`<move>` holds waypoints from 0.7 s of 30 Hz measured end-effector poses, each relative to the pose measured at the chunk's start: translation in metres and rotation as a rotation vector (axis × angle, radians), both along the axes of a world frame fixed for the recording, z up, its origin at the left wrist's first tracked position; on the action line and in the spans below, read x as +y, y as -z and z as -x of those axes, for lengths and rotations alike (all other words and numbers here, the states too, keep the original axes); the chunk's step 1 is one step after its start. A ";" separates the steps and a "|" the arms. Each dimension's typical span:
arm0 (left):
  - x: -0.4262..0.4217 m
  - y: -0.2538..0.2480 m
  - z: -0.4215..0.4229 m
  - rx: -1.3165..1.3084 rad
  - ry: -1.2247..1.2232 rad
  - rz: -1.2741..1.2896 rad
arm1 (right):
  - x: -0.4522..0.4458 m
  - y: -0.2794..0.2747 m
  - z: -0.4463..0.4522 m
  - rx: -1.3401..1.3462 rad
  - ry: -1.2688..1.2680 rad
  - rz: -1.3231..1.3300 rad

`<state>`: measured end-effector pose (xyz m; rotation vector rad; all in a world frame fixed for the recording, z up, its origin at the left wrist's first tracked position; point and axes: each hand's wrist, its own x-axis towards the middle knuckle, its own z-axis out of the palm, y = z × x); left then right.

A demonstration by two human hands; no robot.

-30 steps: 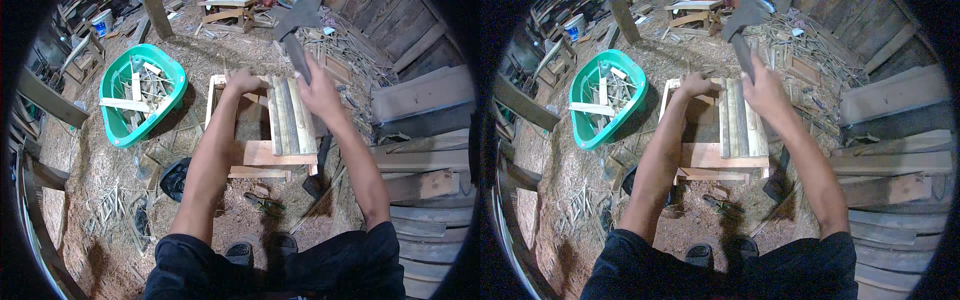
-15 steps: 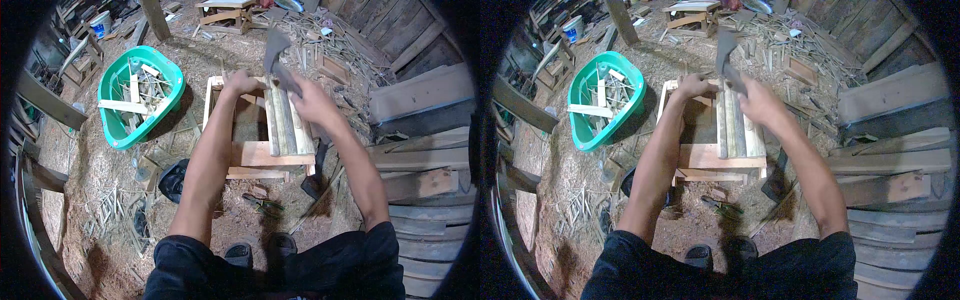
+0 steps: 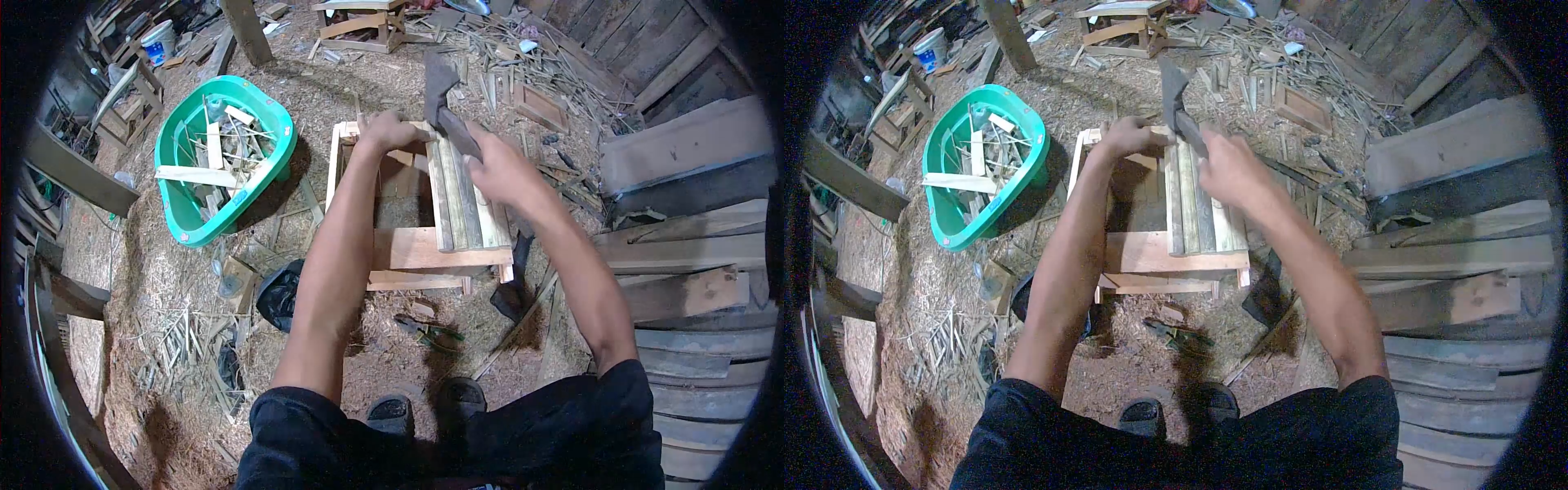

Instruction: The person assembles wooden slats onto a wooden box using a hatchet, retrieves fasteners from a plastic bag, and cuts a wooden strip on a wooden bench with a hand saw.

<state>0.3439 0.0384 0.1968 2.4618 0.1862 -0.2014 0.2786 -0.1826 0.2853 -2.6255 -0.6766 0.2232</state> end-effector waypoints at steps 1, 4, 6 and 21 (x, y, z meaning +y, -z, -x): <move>0.001 0.000 -0.003 0.002 0.011 0.005 | 0.000 -0.007 0.000 -0.025 0.008 -0.043; 0.001 0.001 0.002 0.018 0.023 0.033 | 0.005 -0.017 0.004 -0.115 0.031 -0.161; 0.002 0.000 0.003 0.003 0.014 0.036 | 0.008 -0.010 0.002 -0.227 0.061 -0.234; -0.001 -0.012 0.009 0.008 0.006 0.013 | 0.003 0.013 0.002 -0.179 0.066 -0.235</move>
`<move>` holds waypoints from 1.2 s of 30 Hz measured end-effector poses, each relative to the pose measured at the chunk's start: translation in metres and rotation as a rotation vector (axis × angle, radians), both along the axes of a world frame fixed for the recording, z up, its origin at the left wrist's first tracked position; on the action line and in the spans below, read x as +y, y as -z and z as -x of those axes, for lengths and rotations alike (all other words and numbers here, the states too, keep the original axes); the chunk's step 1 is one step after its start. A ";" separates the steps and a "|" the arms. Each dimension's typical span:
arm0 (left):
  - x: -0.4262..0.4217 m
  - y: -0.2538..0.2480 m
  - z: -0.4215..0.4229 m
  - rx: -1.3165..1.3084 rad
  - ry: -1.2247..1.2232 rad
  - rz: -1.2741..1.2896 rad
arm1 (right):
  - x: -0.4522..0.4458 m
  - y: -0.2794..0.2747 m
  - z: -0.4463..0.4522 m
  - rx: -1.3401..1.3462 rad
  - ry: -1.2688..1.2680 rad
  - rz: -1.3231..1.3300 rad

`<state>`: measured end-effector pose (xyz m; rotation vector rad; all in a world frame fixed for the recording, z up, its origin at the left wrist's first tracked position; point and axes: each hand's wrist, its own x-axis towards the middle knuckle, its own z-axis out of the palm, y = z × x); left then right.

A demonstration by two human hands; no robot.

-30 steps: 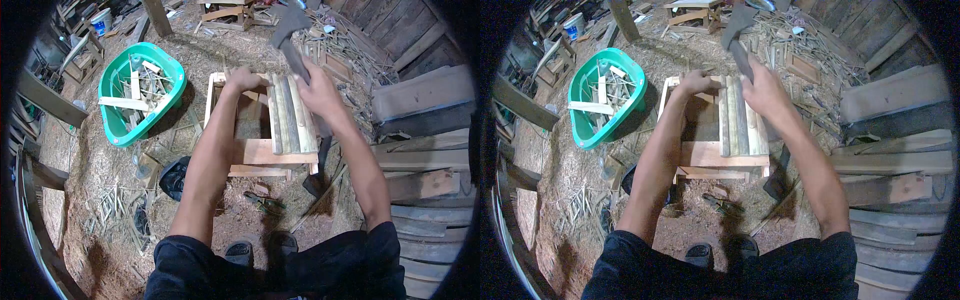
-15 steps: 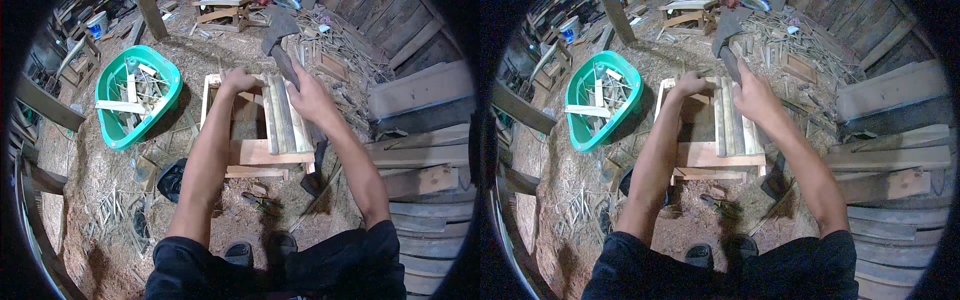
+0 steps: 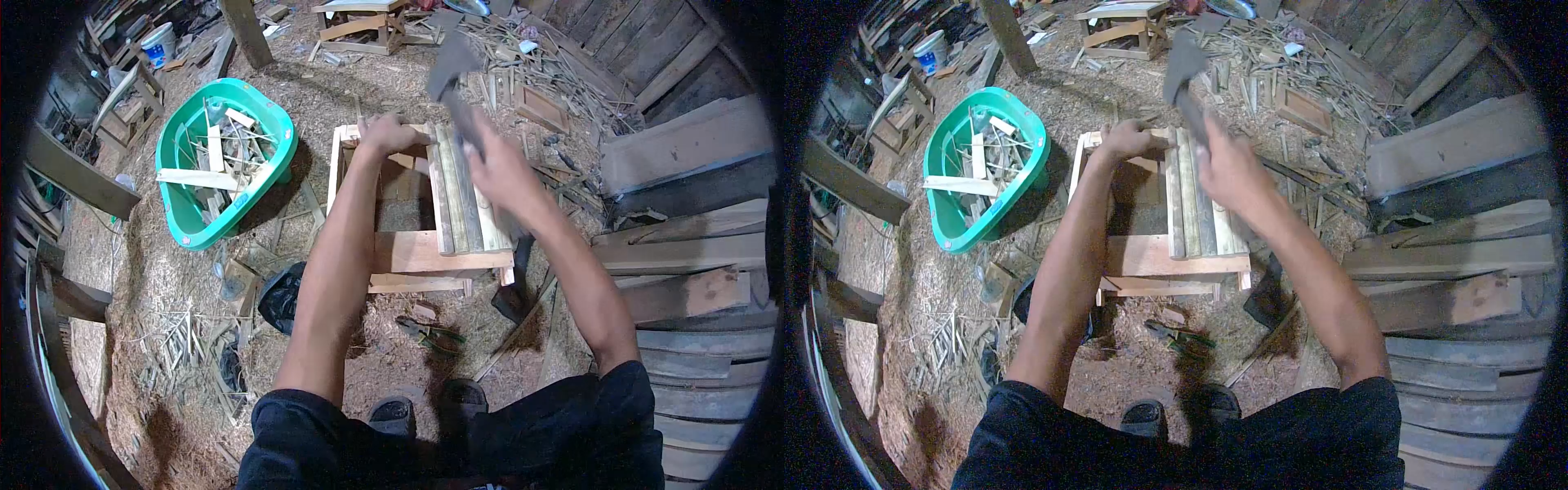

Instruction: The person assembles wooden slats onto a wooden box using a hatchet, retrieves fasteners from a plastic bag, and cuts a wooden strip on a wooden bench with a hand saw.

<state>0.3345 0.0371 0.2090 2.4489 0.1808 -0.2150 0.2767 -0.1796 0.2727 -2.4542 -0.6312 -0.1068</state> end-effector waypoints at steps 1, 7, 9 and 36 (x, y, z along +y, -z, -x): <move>0.001 0.000 0.000 0.008 -0.008 -0.015 | -0.003 -0.001 -0.001 0.043 -0.032 0.064; 0.006 0.008 -0.005 0.016 0.022 -0.008 | -0.009 -0.004 -0.008 -0.050 -0.014 -0.007; 0.008 0.013 -0.007 -0.018 0.008 0.013 | -0.009 -0.012 -0.006 -0.016 -0.008 -0.004; 0.015 0.028 -0.020 -0.100 0.081 -0.082 | -0.014 0.003 -0.010 0.072 -0.145 0.085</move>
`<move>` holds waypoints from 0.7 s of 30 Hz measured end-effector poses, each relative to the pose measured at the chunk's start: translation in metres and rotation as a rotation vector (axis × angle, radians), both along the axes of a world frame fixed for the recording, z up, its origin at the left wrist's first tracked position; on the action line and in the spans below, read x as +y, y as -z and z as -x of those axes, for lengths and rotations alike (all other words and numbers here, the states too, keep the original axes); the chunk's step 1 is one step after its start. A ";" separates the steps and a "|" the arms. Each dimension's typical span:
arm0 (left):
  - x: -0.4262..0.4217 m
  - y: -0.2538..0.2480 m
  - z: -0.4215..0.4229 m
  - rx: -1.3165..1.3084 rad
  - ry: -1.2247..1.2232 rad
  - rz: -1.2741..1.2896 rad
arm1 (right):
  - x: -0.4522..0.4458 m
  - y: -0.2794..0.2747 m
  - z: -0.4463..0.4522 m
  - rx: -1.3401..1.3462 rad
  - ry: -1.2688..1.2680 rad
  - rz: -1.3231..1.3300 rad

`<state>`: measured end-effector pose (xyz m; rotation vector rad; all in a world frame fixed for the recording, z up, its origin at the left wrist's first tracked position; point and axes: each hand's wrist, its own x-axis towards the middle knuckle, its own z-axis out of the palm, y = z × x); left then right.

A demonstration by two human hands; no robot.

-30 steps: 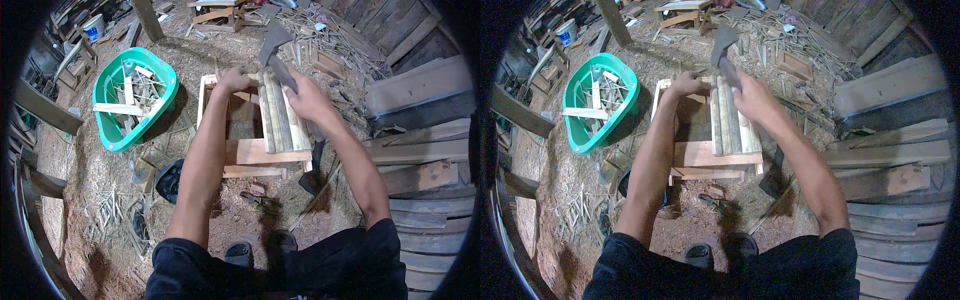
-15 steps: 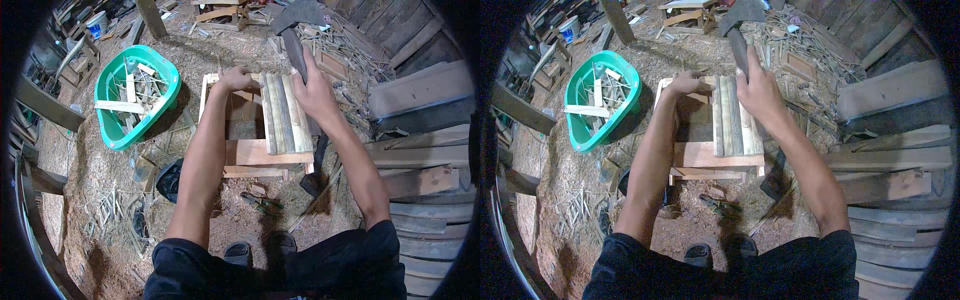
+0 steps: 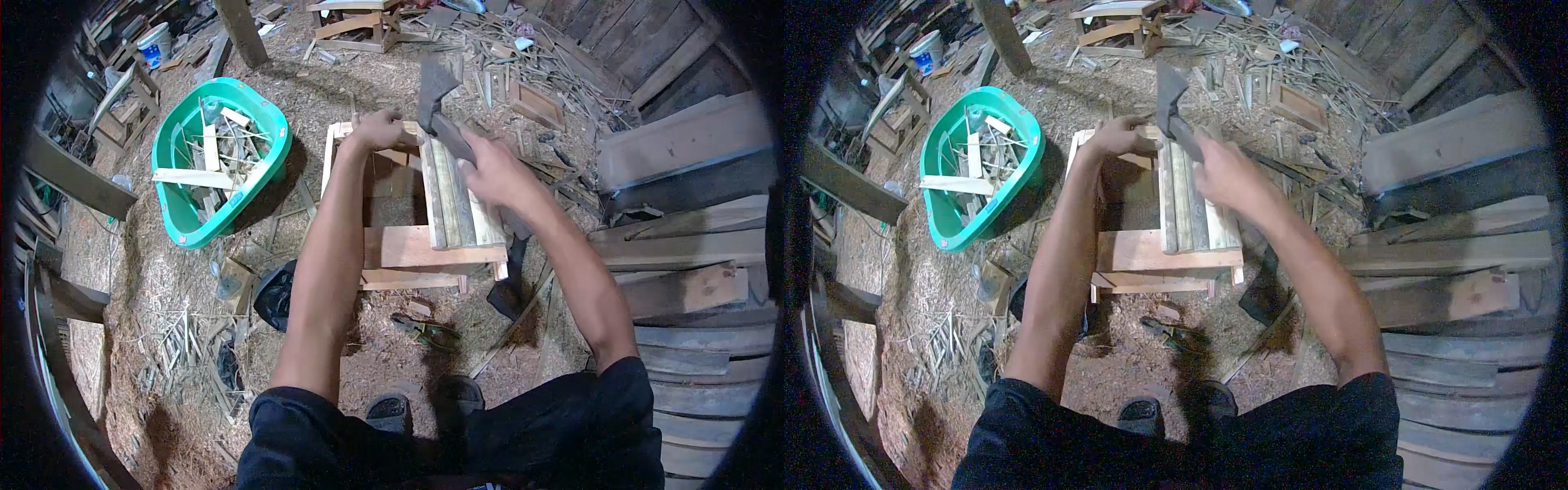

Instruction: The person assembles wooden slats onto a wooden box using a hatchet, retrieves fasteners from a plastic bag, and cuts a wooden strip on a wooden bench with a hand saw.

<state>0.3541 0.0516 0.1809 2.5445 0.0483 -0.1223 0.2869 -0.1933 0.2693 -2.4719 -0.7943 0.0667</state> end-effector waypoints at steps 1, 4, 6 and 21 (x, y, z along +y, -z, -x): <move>0.003 0.003 -0.002 0.035 0.006 0.038 | 0.000 -0.003 -0.002 0.021 0.010 0.068; 0.031 0.077 -0.056 -0.027 0.084 0.298 | 0.005 0.003 0.005 -0.009 0.075 0.129; 0.015 0.039 -0.024 -0.033 0.020 0.212 | 0.003 0.006 -0.003 -0.028 0.035 0.117; -0.103 -0.042 0.148 -0.167 0.049 0.100 | -0.085 0.051 0.090 0.330 0.433 -0.649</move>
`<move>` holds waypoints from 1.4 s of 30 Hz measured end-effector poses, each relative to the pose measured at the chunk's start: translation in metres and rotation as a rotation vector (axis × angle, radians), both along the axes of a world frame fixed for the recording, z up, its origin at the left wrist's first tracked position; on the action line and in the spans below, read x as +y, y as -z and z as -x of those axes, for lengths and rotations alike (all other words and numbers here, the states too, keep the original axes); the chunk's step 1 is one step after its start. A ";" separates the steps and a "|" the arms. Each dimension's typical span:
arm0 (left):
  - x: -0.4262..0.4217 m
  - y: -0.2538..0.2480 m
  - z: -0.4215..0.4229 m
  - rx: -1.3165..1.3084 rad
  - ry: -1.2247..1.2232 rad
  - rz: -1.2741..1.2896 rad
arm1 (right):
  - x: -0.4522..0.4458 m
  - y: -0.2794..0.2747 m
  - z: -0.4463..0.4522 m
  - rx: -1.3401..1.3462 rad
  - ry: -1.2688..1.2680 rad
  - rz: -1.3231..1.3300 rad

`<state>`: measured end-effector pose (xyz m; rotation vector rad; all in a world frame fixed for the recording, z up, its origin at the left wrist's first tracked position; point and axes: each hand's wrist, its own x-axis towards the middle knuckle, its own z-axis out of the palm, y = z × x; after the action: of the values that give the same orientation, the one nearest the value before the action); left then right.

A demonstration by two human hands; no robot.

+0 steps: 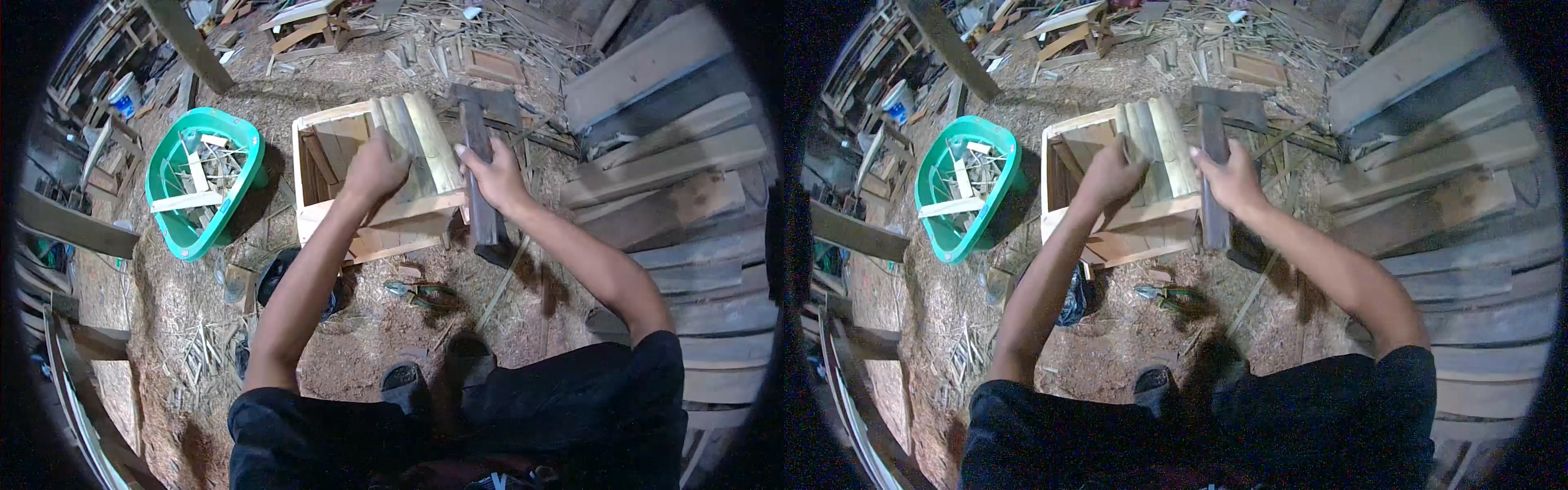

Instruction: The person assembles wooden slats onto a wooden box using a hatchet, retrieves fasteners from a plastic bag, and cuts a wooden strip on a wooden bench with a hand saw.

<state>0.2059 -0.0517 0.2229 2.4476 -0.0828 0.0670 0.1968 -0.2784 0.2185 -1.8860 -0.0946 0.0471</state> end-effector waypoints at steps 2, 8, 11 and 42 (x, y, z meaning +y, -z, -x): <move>-0.014 0.005 0.023 -0.026 0.021 -0.040 | -0.012 0.004 0.026 0.020 0.064 -0.119; -0.074 0.025 0.098 -0.403 0.485 0.071 | -0.061 0.108 0.073 0.021 0.158 0.191; -0.099 0.071 0.115 -0.322 0.672 0.014 | -0.087 0.172 0.105 0.126 0.056 -0.005; -0.225 0.217 0.071 0.016 0.381 0.111 | -0.182 0.212 0.020 0.079 0.061 0.620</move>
<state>0.1350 -0.2767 0.0059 2.2801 -0.5211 -0.1137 0.1769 -0.4606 0.0064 -2.5020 0.0388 0.1194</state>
